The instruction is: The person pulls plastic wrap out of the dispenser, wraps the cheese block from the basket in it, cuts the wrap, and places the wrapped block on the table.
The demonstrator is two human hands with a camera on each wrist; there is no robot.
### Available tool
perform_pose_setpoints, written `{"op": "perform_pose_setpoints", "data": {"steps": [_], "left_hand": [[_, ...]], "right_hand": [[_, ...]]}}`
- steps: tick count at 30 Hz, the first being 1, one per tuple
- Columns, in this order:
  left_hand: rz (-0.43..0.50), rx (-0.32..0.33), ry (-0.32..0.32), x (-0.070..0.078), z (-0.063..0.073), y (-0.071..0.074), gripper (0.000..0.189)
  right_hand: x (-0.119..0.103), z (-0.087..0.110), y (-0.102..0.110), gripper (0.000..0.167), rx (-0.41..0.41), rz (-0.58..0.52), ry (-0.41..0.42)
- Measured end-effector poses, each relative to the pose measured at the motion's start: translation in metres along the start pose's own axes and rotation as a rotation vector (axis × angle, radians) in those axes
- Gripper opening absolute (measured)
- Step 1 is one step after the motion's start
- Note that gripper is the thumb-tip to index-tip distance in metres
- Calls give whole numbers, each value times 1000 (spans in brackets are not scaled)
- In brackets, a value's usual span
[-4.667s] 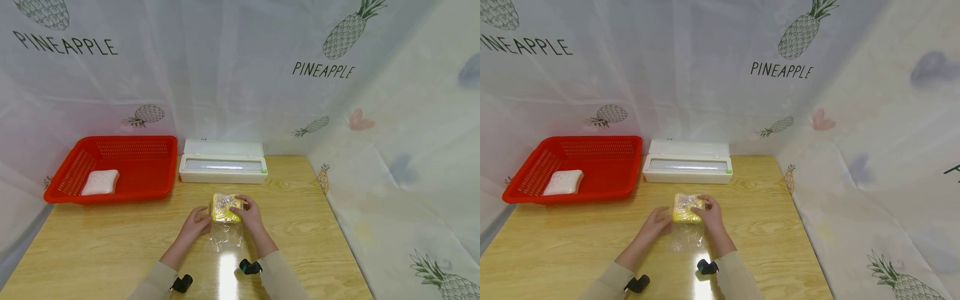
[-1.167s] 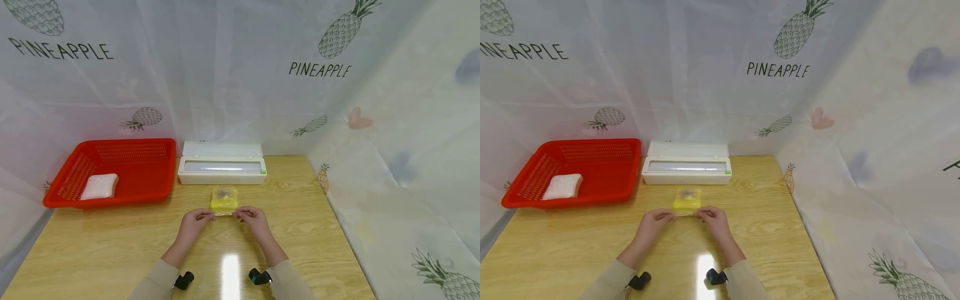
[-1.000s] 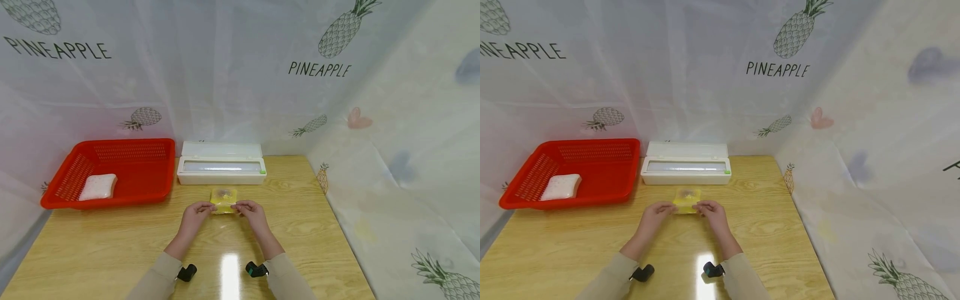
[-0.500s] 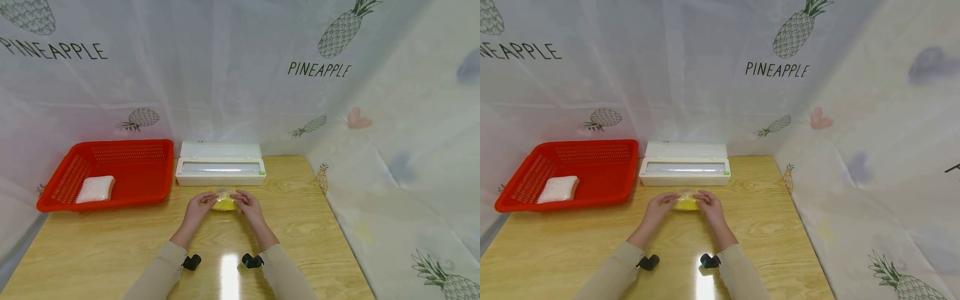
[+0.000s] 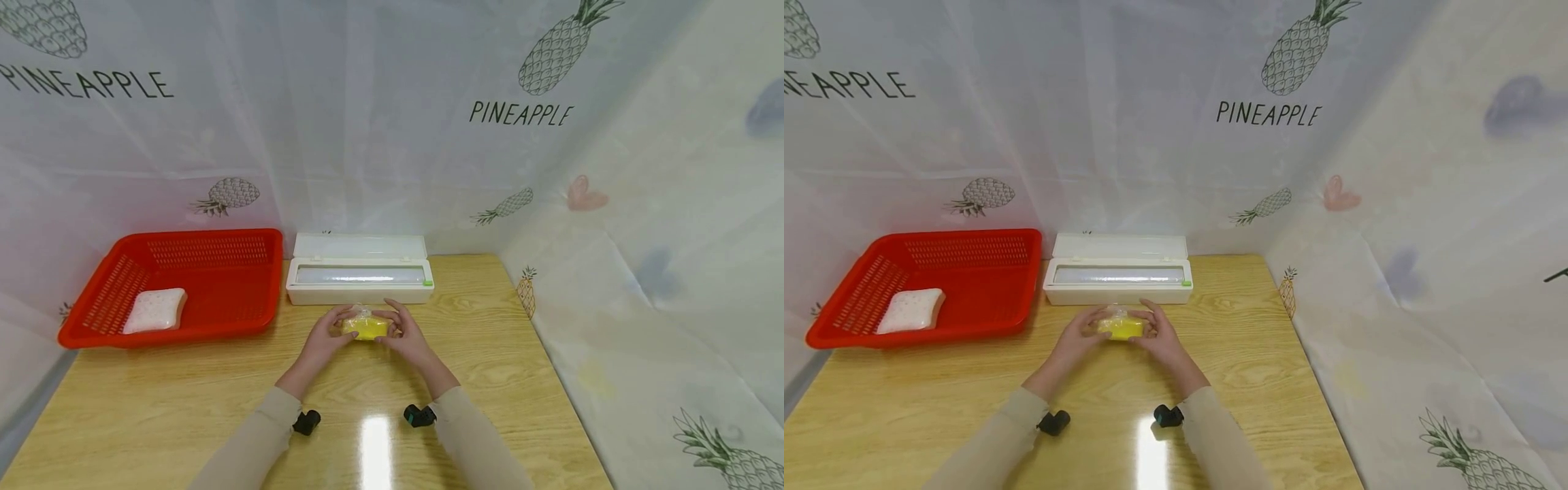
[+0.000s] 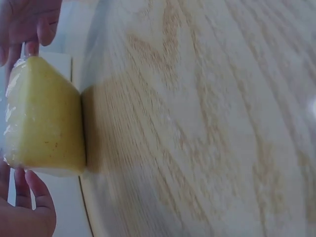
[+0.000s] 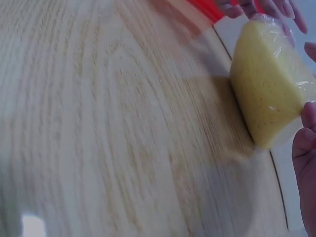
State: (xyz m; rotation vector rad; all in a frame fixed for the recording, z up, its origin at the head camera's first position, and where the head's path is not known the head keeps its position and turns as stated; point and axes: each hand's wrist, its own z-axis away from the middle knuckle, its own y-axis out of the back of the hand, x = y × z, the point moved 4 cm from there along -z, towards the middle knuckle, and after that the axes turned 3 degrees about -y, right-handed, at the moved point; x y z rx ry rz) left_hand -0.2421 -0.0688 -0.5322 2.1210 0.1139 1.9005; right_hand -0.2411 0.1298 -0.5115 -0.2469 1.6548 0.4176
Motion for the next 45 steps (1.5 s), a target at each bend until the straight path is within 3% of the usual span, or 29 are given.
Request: {"op": "perform_pose_setpoints", "data": {"steps": [7, 10, 14, 18, 27, 30, 34, 37, 40, 45], "left_hand": [[-167, -92, -32, 1, -7, 0, 56], [-213, -122, -63, -2, -12, 0, 58], [-243, -130, -50, -9, -20, 0, 61], [-241, -116, -40, -11, -25, 1, 59], [-279, -60, -74, -6, -26, 2, 52], [-222, -74, -12, -6, -23, 4, 50], [8, -108, 122, -10, -14, 3, 52], [150, -110, 187, -11, -6, -1, 53], [189, -94, 200, -11, 1, -5, 54], [215, -102, 152, -8, 13, -11, 66]], "right_hand": [[-5, -10, 6, 76, -88, 173, -32], [12, -16, 9, 73, -83, 236, -83], [38, -24, 12, 67, -35, 277, -148], [40, -27, 11, 62, 13, 272, -172], [35, -27, 6, 46, 153, 306, -143], [34, -24, 5, 46, 187, 281, -157], [32, -18, 1, 45, 214, 166, -179], [32, -13, -5, 45, 207, 50, -186], [27, -7, -11, 44, 205, -25, -181], [9, 5, -19, 39, 252, -70, -181]]}}
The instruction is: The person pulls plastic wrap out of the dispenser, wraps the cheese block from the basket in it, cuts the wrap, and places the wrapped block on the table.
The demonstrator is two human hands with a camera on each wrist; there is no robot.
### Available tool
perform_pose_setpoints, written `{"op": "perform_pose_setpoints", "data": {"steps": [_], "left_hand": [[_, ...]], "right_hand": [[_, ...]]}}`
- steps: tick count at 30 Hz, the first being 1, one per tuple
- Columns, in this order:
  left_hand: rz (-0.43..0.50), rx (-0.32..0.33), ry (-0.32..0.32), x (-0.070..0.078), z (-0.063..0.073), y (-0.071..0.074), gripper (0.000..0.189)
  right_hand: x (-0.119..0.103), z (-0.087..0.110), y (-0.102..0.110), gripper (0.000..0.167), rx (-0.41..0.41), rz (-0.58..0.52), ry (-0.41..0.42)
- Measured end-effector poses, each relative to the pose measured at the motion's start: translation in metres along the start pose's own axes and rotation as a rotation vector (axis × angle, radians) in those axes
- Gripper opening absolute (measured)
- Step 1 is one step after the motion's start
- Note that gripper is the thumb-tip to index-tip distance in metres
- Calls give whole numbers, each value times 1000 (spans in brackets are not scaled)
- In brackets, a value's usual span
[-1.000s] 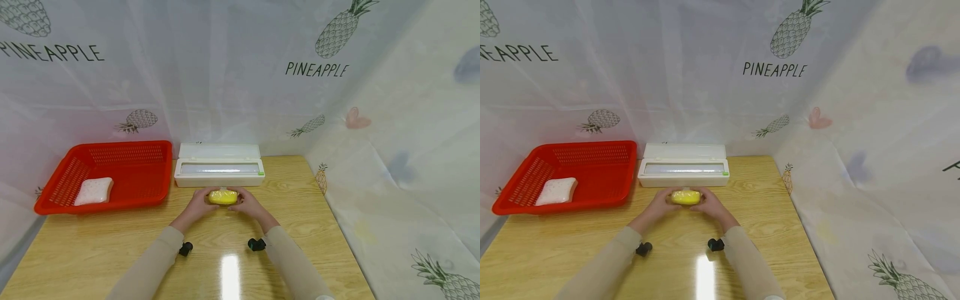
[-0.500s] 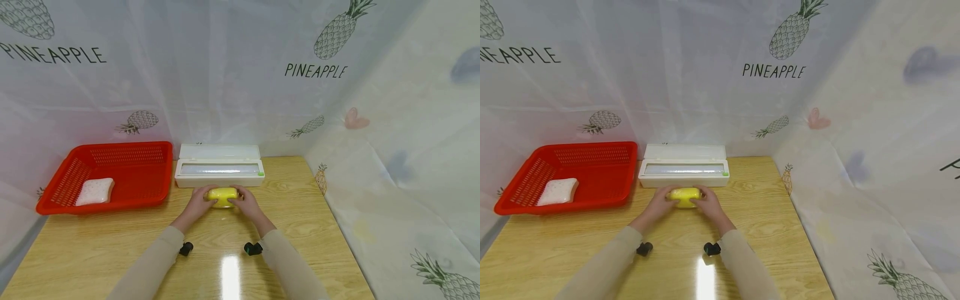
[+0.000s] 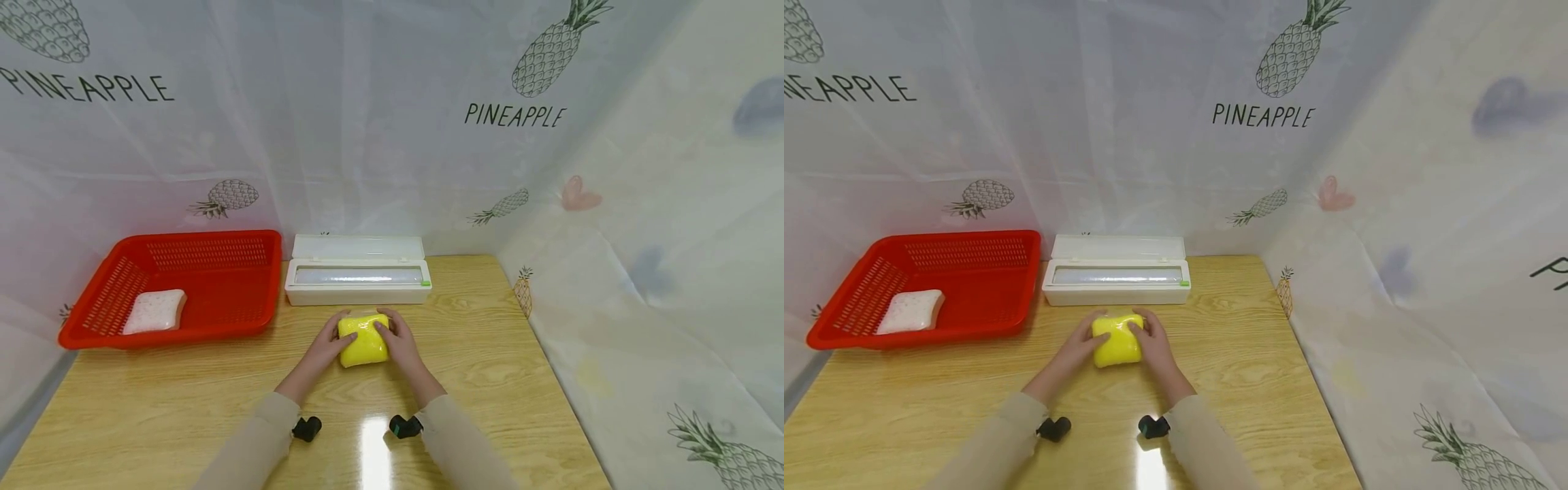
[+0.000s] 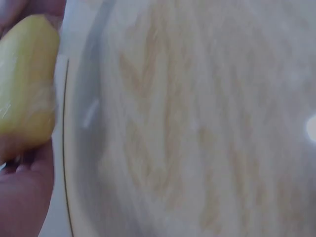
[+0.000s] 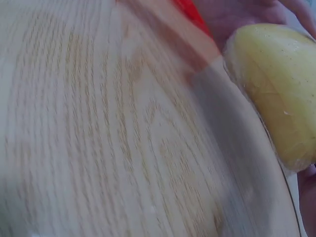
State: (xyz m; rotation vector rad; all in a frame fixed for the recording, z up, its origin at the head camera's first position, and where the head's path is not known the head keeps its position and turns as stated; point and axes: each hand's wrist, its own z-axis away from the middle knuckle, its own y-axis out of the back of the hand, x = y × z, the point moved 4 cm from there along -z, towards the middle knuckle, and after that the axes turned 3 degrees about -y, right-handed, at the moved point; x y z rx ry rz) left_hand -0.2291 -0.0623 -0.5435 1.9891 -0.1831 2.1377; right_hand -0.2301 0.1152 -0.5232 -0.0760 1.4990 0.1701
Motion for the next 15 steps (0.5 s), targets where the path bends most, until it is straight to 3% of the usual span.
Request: {"op": "perform_pose_setpoints", "data": {"steps": [4, 11, 15], "left_hand": [[8, -18, -18, -3, 6, -2, 75], [40, 5, 13, -3, 13, -6, 54], [66, -4, 21, -3, 18, -11, 66]], "right_hand": [[-2, 9, -4, 41, 7, -38, -35], [-5, 20, -6, 37, 47, -62, -46], [-9, 24, -5, 35, 103, -85, -33]]}}
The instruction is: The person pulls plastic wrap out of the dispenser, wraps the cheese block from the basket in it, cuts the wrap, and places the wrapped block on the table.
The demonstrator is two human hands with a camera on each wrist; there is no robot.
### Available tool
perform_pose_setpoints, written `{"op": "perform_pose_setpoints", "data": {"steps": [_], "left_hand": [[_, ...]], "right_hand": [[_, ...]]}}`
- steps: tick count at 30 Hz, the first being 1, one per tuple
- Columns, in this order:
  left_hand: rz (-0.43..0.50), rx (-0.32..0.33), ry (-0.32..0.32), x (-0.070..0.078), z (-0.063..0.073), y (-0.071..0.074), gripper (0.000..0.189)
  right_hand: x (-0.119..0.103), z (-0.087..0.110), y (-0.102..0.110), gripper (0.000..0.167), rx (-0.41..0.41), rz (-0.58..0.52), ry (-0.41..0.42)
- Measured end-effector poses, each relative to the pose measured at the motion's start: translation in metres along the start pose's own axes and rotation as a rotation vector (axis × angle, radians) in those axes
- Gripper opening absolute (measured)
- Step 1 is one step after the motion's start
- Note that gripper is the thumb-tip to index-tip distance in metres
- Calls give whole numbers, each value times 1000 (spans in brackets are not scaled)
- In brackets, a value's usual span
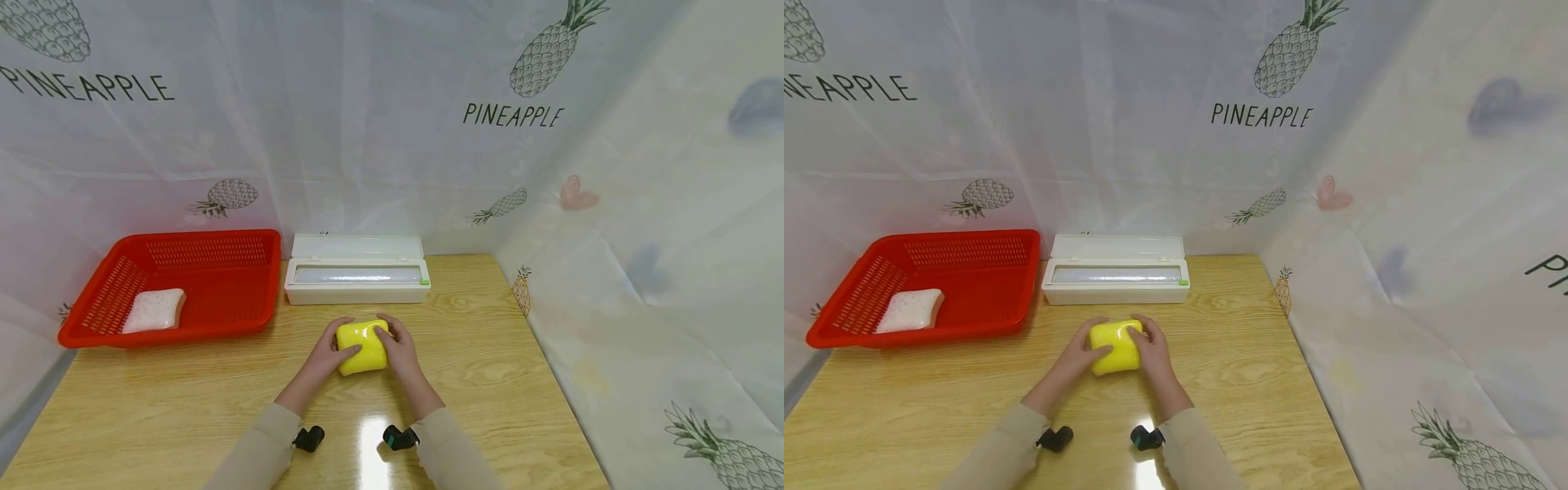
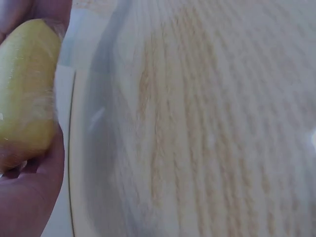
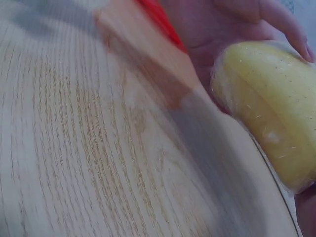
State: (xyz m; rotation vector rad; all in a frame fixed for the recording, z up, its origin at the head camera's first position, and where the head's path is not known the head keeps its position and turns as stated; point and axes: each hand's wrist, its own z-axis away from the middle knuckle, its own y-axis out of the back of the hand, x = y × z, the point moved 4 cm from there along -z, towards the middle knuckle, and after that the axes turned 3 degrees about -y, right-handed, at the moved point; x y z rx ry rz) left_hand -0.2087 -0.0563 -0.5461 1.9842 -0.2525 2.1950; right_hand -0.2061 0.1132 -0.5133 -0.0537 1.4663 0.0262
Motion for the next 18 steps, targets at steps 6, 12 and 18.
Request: {"op": "perform_pose_setpoints", "data": {"steps": [6, 12, 18], "left_hand": [[-5, -92, 16, 0, 5, -7, 89], [13, -100, 36, 2, 7, -8, 89], [68, -171, 24, 1, 5, -10, 91]], "right_hand": [[-3, 6, 2, 32, -24, 2, -20], [1, 14, 3, 45, -137, -35, 1], [26, 14, 17, 88, -293, -44, 55]]}}
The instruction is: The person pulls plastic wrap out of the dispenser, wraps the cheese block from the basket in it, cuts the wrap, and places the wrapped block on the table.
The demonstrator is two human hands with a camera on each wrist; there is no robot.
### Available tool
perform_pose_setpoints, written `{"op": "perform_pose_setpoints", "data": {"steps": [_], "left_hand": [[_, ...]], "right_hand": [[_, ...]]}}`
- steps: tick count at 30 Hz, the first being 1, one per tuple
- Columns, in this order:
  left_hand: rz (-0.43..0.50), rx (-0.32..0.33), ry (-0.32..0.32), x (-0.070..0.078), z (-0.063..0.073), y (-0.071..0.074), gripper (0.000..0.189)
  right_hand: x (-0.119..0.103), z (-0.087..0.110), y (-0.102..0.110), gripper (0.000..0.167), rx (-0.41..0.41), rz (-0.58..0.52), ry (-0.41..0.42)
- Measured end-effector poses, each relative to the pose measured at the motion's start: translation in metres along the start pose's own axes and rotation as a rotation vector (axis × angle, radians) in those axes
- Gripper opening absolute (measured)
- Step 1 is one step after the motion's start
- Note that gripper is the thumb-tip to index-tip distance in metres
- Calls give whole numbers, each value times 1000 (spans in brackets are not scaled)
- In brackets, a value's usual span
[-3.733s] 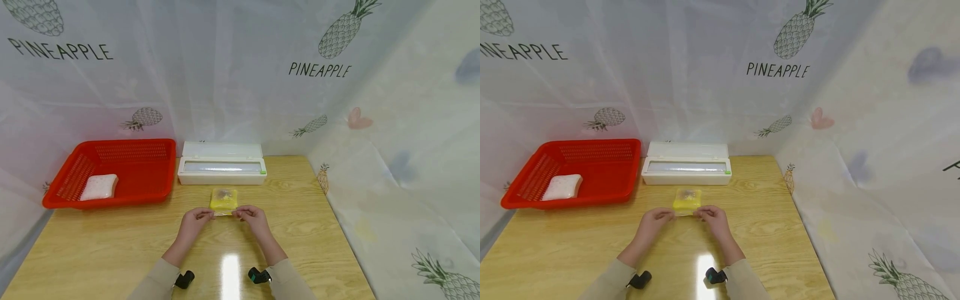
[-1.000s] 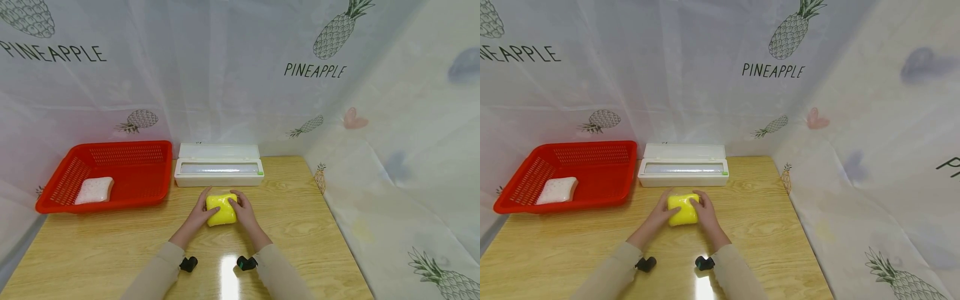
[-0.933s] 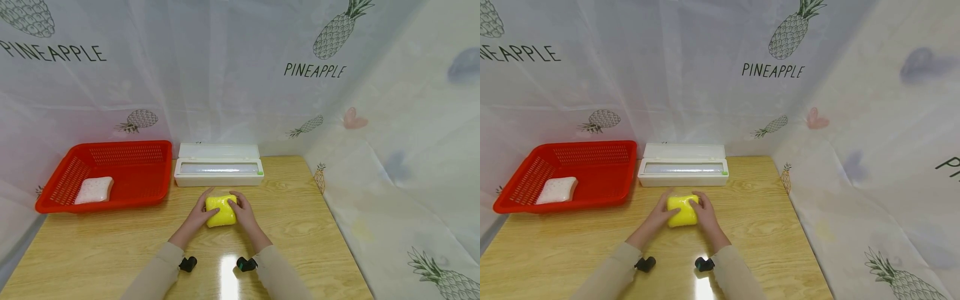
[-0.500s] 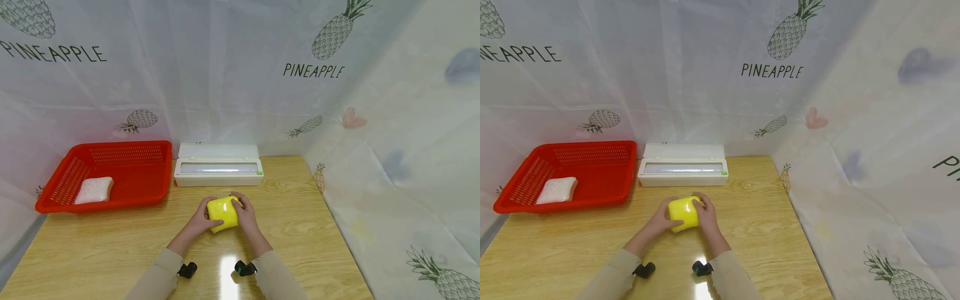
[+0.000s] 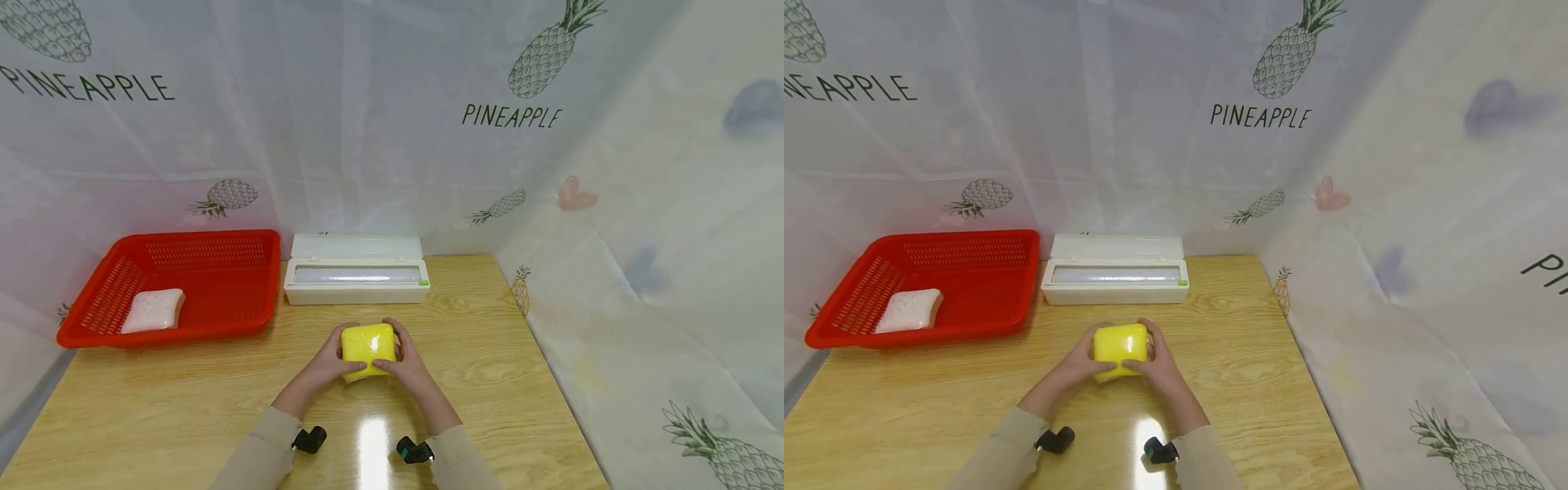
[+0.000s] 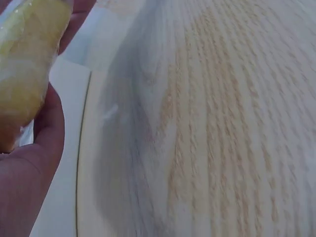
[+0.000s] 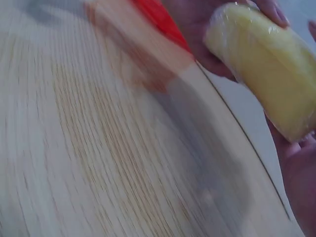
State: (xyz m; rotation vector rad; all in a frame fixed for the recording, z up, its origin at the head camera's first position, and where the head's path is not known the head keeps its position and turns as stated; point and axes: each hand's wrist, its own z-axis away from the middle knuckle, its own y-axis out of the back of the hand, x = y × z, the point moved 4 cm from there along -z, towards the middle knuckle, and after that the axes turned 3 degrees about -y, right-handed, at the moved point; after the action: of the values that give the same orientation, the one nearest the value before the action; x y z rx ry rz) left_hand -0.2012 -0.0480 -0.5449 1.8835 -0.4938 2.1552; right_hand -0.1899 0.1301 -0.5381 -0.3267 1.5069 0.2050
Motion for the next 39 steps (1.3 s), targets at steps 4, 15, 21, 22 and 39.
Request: {"op": "perform_pose_setpoints", "data": {"steps": [4, 15, 21, 22, 39], "left_hand": [[-66, -54, -5, 6, -6, -9, 89], [-348, -216, -105, -4, -54, -60, 108], [-469, -209, -123, -5, -77, -89, 107], [-496, -196, -133, -5, -81, -94, 105], [-503, -310, -109, 6, -106, -141, 97]], "right_hand": [[-2, 7, 16, 104, -66, 109, -20], [2, 18, 90, 93, 70, 298, -184], [-2, 25, 129, 92, 161, 364, -201], [-4, 26, 136, 91, 176, 384, -200], [-17, 41, 239, 91, 236, 510, -190]]}}
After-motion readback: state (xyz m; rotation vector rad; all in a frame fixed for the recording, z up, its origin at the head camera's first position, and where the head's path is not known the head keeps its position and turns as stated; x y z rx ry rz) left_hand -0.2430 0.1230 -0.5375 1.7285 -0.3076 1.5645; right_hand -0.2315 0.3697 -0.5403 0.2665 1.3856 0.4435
